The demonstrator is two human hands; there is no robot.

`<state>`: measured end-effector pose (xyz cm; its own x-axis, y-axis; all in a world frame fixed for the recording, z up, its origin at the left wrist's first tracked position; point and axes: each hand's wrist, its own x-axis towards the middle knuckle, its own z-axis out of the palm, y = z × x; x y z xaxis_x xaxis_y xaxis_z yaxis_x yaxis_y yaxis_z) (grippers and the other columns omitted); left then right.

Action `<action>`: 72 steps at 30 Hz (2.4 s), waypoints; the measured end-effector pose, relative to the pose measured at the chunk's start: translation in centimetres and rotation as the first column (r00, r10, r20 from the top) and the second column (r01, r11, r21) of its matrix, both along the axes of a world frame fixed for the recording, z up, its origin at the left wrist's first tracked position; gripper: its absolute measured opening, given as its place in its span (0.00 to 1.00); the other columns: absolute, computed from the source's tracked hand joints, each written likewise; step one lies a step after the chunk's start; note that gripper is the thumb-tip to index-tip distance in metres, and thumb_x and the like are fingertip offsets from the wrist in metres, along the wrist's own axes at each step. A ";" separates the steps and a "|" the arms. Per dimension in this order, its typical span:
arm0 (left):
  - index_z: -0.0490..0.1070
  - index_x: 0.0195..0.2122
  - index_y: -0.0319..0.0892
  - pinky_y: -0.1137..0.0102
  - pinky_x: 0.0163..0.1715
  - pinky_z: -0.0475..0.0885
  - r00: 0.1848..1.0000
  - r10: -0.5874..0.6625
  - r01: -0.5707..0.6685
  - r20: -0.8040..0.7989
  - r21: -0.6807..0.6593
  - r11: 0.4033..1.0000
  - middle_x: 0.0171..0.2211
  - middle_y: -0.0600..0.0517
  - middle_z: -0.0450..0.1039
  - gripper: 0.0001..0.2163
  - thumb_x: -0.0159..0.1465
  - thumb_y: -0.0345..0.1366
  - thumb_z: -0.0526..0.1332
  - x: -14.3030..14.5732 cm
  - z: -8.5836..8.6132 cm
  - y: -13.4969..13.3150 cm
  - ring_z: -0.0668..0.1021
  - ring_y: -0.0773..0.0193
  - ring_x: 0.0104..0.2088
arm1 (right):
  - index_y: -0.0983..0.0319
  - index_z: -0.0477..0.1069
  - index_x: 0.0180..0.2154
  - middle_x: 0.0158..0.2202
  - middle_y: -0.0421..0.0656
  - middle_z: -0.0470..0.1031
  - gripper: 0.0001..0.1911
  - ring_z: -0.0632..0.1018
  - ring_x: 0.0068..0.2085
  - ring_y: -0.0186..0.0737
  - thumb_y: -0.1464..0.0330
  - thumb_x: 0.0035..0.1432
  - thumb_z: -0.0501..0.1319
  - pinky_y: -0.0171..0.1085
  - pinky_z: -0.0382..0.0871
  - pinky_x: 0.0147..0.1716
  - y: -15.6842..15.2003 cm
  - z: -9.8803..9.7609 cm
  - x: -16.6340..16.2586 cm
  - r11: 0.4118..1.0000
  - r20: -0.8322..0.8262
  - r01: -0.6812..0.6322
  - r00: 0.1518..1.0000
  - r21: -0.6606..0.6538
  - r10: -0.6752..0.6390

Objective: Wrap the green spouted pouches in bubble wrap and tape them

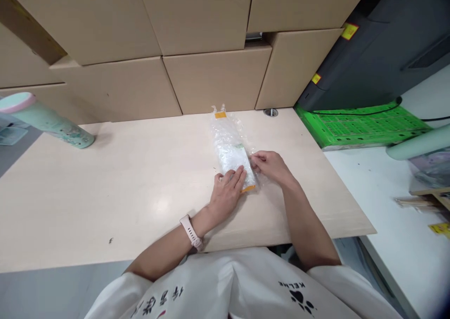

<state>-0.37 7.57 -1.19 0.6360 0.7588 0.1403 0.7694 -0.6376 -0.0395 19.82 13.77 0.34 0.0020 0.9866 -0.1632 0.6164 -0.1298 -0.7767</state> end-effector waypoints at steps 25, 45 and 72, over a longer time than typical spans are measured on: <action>0.70 0.56 0.40 0.59 0.46 0.71 0.989 -0.071 0.064 0.130 0.060 0.996 0.60 0.46 0.72 0.18 0.64 0.29 0.62 -1.6 0.4 0.7 0.74 0.51 0.53 | 0.61 0.59 0.19 0.18 0.35 0.62 0.21 0.64 0.22 0.30 0.58 0.59 0.58 0.33 0.51 0.22 -1.3 1.7 -0.5 0.911 -0.136 -0.410 0.907 -0.055 0.400; 0.71 0.53 0.46 0.66 0.38 0.78 0.978 -0.054 0.039 0.203 0.076 0.996 0.51 0.46 0.74 0.15 0.65 0.28 0.61 -1.9 -0.2 0.6 0.76 0.56 0.47 | 0.61 0.69 0.52 0.25 0.38 0.73 0.18 0.75 0.26 0.33 0.61 0.63 0.57 0.31 0.70 0.27 -1.0 1.0 -0.9 0.901 -0.514 -0.381 0.826 -0.208 0.231; 0.70 0.60 0.52 0.38 0.67 0.44 0.778 -0.135 0.156 0.613 0.020 0.988 0.72 0.48 0.47 0.21 0.67 0.49 0.60 -7.0 7.5 2.1 0.46 0.41 0.72 | 0.62 0.76 0.48 0.43 0.44 0.80 0.21 0.80 0.42 0.42 0.57 0.57 0.68 0.37 0.73 0.40 -3.2 1.9 -4.3 0.844 -0.701 -0.499 0.674 -0.199 0.233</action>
<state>-7.35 9.70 6.31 0.5281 0.6746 0.5158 0.5235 -0.7368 0.4278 15.53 10.59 2.25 -0.5797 0.7536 -0.3098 0.0566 -0.3421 -0.9380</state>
